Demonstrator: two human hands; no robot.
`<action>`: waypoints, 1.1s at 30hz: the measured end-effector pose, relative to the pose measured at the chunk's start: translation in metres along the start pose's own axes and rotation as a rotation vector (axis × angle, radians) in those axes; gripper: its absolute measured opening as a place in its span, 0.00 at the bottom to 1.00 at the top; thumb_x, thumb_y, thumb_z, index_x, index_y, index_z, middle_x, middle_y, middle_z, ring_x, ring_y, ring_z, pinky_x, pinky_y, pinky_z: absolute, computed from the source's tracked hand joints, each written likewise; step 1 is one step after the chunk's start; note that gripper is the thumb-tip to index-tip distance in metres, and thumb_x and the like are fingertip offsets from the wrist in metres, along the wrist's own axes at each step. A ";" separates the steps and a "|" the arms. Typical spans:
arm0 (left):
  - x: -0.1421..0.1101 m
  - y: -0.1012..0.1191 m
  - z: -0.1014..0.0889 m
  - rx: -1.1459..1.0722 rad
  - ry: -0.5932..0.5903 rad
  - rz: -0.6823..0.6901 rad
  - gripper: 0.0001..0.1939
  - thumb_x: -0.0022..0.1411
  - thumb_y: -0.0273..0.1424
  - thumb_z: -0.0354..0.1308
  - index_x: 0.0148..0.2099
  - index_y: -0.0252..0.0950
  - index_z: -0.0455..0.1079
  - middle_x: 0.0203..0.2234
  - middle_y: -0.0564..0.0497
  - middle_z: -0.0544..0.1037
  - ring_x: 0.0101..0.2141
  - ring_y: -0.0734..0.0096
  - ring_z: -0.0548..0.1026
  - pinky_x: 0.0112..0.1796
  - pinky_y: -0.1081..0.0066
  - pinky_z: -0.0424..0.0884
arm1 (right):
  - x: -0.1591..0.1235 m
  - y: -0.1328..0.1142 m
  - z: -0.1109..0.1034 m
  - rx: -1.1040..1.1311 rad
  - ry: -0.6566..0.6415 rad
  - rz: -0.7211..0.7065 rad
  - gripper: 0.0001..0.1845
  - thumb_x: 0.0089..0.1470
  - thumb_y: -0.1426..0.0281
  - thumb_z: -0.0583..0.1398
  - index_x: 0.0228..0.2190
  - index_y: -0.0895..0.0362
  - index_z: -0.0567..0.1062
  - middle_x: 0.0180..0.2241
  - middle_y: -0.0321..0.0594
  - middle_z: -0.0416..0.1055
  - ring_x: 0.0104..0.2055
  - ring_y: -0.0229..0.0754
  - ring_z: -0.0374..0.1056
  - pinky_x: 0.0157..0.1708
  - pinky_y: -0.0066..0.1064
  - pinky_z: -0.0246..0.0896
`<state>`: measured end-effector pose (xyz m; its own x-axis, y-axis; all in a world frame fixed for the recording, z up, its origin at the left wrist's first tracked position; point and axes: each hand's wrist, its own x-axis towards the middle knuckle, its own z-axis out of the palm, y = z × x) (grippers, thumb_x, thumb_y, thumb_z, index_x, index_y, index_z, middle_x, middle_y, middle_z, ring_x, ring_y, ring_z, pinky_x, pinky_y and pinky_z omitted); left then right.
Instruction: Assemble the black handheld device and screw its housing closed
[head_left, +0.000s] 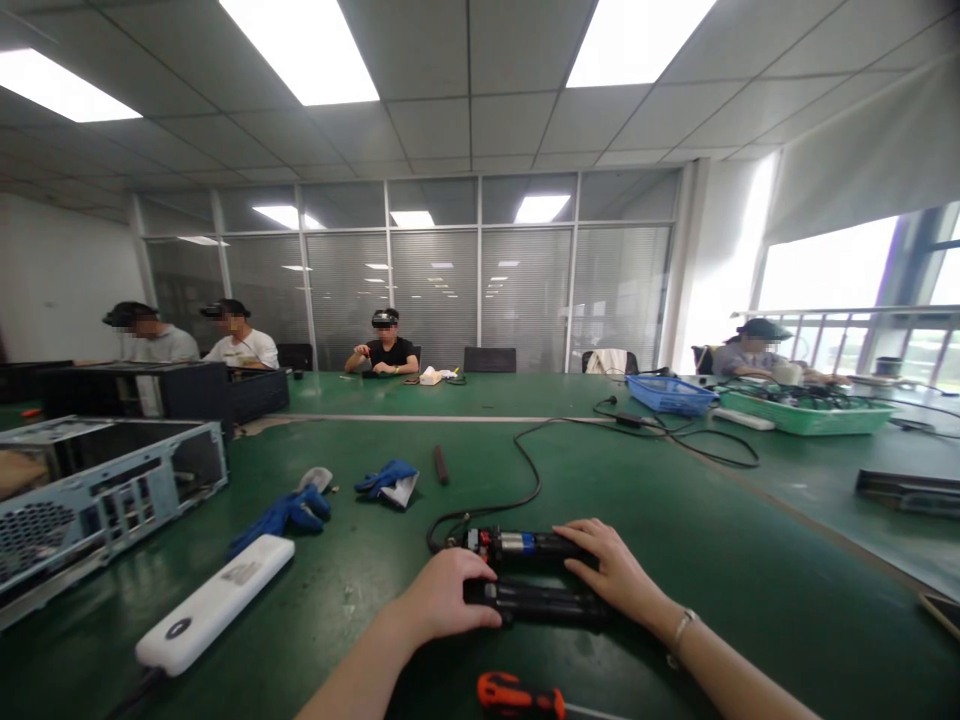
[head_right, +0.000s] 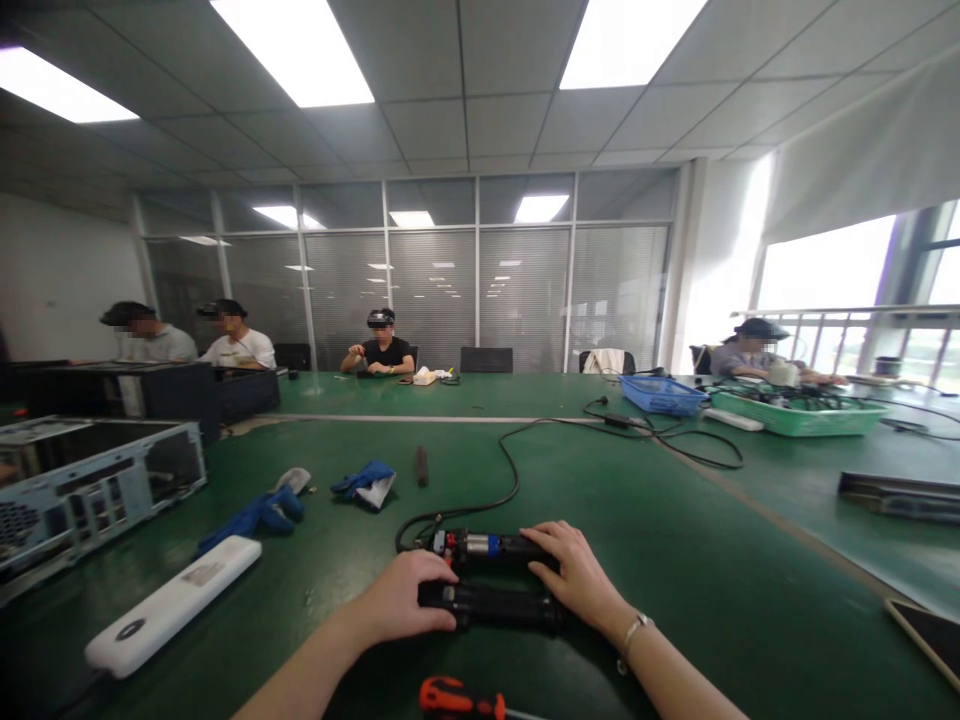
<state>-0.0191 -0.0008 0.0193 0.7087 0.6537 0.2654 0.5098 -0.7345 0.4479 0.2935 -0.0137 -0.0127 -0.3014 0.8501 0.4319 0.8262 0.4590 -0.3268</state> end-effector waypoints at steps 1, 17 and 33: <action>-0.001 0.001 -0.001 0.003 0.001 -0.002 0.24 0.47 0.40 0.71 0.47 0.40 0.77 0.43 0.48 0.80 0.45 0.57 0.75 0.49 0.64 0.67 | -0.001 0.000 0.000 0.005 0.013 -0.003 0.22 0.59 0.59 0.56 0.54 0.49 0.70 0.50 0.45 0.69 0.52 0.51 0.63 0.54 0.46 0.56; -0.003 0.006 -0.004 0.026 0.212 0.147 0.27 0.41 0.30 0.74 0.47 0.38 0.75 0.44 0.48 0.79 0.45 0.58 0.74 0.49 0.61 0.70 | -0.017 0.009 -0.012 -0.027 0.358 -0.112 0.17 0.60 0.61 0.56 0.49 0.52 0.70 0.43 0.45 0.72 0.46 0.48 0.67 0.46 0.43 0.66; 0.015 -0.015 0.009 0.107 0.318 0.113 0.26 0.61 0.26 0.59 0.60 0.44 0.64 0.57 0.49 0.69 0.57 0.58 0.64 0.59 0.52 0.61 | 0.000 -0.008 -0.009 -0.023 0.073 -0.062 0.20 0.61 0.59 0.54 0.54 0.47 0.68 0.52 0.43 0.70 0.54 0.49 0.64 0.57 0.48 0.51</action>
<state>-0.0113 0.0186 0.0087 0.5844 0.5792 0.5683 0.4972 -0.8091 0.3134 0.2908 -0.0197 -0.0029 -0.3173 0.7990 0.5108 0.8181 0.5030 -0.2786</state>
